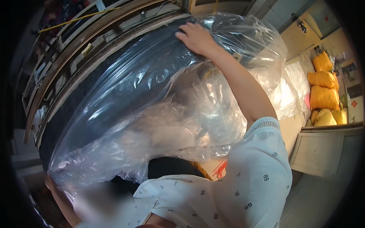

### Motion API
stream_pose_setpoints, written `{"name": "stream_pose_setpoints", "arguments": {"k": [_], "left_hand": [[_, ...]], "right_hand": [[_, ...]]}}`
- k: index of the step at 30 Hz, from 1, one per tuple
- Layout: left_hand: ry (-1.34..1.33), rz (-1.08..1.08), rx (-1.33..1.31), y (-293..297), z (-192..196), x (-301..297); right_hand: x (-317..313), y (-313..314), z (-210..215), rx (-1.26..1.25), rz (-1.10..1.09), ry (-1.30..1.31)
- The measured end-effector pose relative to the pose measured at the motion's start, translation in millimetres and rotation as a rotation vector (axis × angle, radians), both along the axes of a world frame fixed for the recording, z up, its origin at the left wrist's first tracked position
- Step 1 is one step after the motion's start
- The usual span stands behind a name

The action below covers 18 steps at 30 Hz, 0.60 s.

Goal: Wrapping large manufactured plastic or foam items in clear plastic protective sheets.

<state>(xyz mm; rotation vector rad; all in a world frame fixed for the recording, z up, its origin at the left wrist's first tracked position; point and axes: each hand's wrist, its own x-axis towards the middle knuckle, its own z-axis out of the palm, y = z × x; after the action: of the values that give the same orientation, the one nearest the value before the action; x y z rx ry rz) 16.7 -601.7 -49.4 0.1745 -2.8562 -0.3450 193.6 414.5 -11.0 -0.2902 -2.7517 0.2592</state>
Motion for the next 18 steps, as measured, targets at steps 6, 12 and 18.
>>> {"name": "stream_pose_setpoints", "arguments": {"k": [6, 12, 18], "left_hand": [[-0.396, -0.020, -0.337, 19.8, 33.5, -37.8], [0.462, 0.172, 0.024, 176.1, 4.0, -23.7], [0.443, 0.086, 0.391, 221.7, 15.2, -25.0]], "right_hand": [[-19.3, 41.2, -27.6, -0.030, 0.032, 0.103], [-3.8, 86.7, -17.5, 0.098, -0.125, 0.111], [-10.0, -0.1, 19.6, 0.469, -0.274, 0.166]]}}
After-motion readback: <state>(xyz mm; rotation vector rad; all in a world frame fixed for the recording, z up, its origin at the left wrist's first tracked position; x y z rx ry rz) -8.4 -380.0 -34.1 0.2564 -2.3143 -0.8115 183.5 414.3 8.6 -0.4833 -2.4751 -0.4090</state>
